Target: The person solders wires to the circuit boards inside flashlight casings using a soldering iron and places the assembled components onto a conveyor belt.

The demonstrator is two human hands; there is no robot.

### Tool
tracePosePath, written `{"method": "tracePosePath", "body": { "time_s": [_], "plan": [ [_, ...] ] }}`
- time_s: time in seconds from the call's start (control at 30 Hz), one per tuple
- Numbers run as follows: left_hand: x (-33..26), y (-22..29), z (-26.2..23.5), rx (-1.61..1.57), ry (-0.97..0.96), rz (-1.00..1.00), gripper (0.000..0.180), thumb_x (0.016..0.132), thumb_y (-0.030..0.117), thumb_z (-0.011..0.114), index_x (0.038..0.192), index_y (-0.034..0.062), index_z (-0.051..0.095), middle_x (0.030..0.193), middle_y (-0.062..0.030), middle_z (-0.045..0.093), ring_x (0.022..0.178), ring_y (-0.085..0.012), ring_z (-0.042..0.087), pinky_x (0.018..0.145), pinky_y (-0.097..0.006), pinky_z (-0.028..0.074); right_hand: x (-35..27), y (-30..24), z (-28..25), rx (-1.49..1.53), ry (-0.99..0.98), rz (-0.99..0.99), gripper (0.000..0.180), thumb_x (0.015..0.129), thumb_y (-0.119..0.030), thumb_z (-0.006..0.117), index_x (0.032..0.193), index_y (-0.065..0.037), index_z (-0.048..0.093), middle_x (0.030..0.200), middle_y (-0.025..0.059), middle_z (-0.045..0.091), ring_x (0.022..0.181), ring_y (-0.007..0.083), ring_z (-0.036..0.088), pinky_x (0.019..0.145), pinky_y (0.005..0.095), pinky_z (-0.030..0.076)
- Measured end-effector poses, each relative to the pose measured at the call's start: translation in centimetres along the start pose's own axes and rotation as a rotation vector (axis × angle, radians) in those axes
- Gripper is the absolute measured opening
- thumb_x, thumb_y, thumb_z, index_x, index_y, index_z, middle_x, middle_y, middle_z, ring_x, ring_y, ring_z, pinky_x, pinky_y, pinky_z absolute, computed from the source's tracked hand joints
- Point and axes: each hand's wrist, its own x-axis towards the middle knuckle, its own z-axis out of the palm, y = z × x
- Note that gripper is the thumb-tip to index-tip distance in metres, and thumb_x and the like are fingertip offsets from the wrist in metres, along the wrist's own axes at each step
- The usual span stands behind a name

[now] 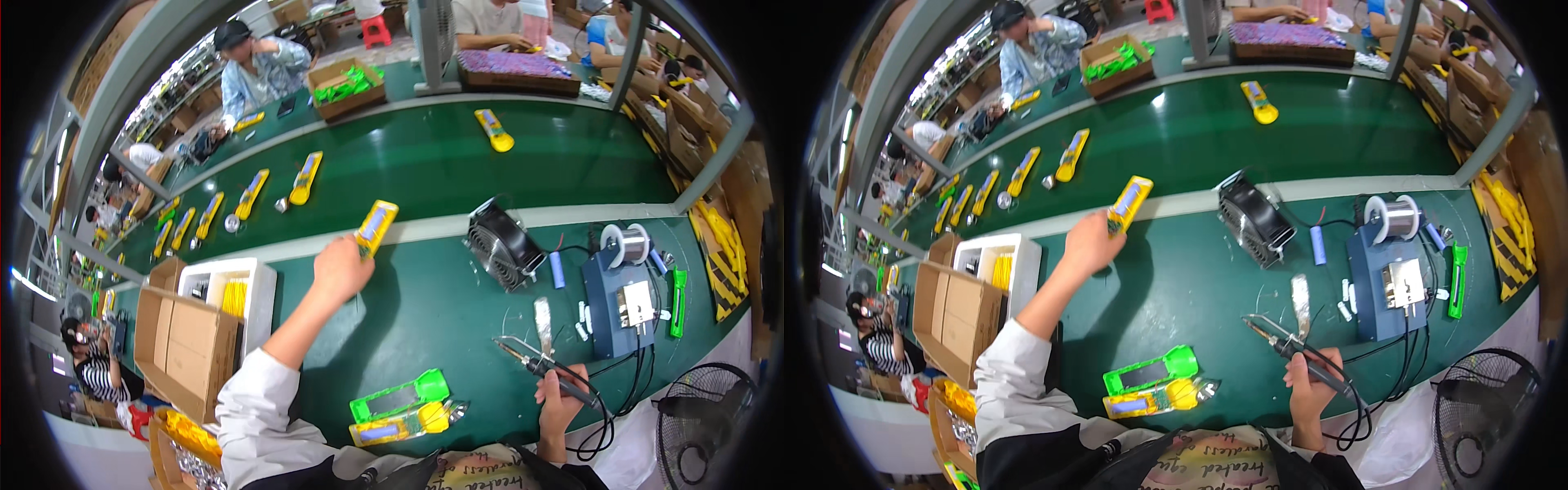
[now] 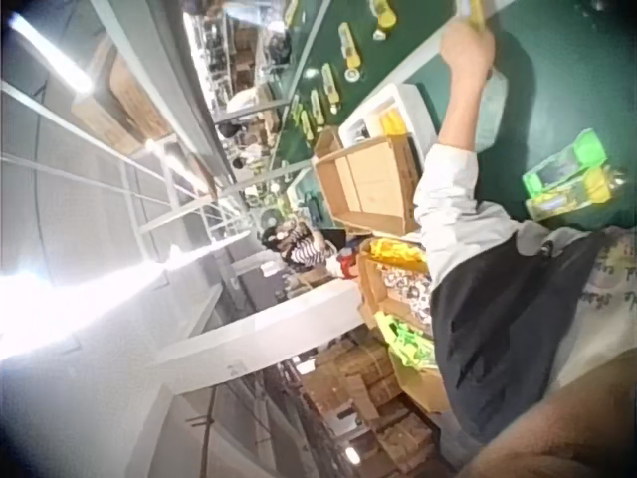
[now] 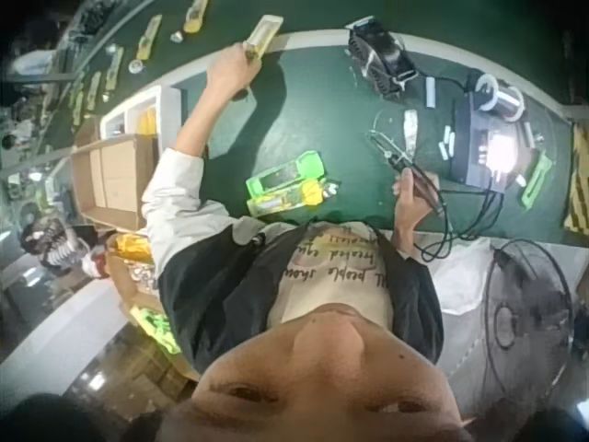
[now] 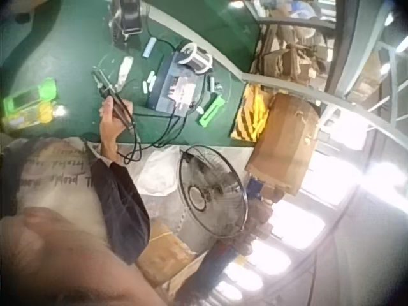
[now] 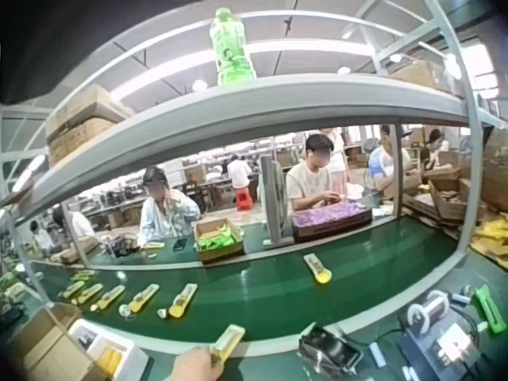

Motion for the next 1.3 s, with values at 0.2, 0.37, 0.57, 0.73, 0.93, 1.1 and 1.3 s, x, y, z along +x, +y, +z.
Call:
{"method": "tracePosePath", "body": {
  "time_s": [0.2,0.37,0.57,0.73,0.93,1.1,1.3],
  "plan": [
    [13.7,-0.9,3.6,0.008,0.154,-0.124,0.034,0.071,0.029,0.061,0.088,0.0001,0.054,0.085,-0.0189,0.059,0.082,-0.0335,0.057,0.070,-0.042,0.046,-0.2,-0.1,-0.6,-0.028,0.084,0.048,0.014,0.077,-0.003,0.056,0.078,-0.001,0.041,0.055,0.0068,0.050,0.039,0.0075,0.046,0.036,0.0176,0.037],
    [18.5,-1.6,6.1,0.011,0.297,-0.017,0.040,0.071,0.035,0.063,0.089,0.0008,0.054,0.087,-0.0185,0.059,0.083,-0.0342,0.057,0.071,-0.042,0.046,0.2,0.6,-0.9,-0.036,0.130,0.031,0.013,0.078,-0.003,0.054,0.081,-0.001,0.042,0.056,0.0062,0.047,0.039,0.0090,0.044,0.036,0.0188,0.036],
    [8.3,-0.5,-0.1,-0.034,0.409,0.279,0.046,0.074,0.030,0.062,0.107,0.0003,0.050,0.107,-0.0192,0.050,0.098,-0.0334,0.048,0.078,-0.039,0.044,0.0,0.7,-1.3,-0.026,0.075,-0.005,0.013,0.079,-0.004,0.054,0.084,-0.001,0.043,0.058,0.0067,0.048,0.041,0.0084,0.042,0.038,0.0184,0.035],
    [-9.4,1.4,-4.8,-0.469,-0.029,0.287,0.016,0.076,0.014,0.059,0.084,0.0006,0.060,0.080,-0.0146,0.060,0.075,-0.0293,0.058,0.068,-0.034,0.046,-0.6,0.7,-1.9,0.034,0.038,0.032,0.013,0.078,-0.003,0.054,0.084,0.002,0.044,0.061,0.0079,0.049,0.045,0.0099,0.047,0.042,0.0197,0.040],
    [-23.4,2.3,-3.1,-0.424,-0.112,0.274,0.015,0.070,0.008,0.064,0.083,0.0024,0.060,0.078,-0.0113,0.059,0.072,-0.0263,0.056,0.064,-0.033,0.044,-2.0,1.3,-2.8,0.060,-0.014,-0.028,0.012,0.080,-0.004,0.053,0.089,0.002,0.047,0.064,0.0085,0.052,0.046,0.0090,0.046,0.041,0.0184,0.036],
    [-24.4,4.0,-0.7,-0.510,0.001,0.305,0.016,0.071,0.008,0.063,0.086,0.0027,0.058,0.076,-0.0098,0.057,0.071,-0.0267,0.055,0.063,-0.034,0.045,-3.2,1.3,-3.3,0.088,0.049,-0.080,0.012,0.080,-0.005,0.053,0.090,0.001,0.048,0.066,0.0080,0.053,0.049,0.0084,0.046,0.042,0.0184,0.036],
    [-22.9,7.7,2.5,-0.476,0.083,0.271,0.017,0.072,0.011,0.063,0.086,0.0026,0.058,0.076,-0.0105,0.053,0.070,-0.0272,0.052,0.063,-0.036,0.042,-4.5,1.4,-3.1,0.127,0.067,-0.090,0.013,0.080,-0.005,0.054,0.089,0.001,0.048,0.065,0.0081,0.053,0.048,0.0086,0.046,0.042,0.0187,0.036]
  ]
}}
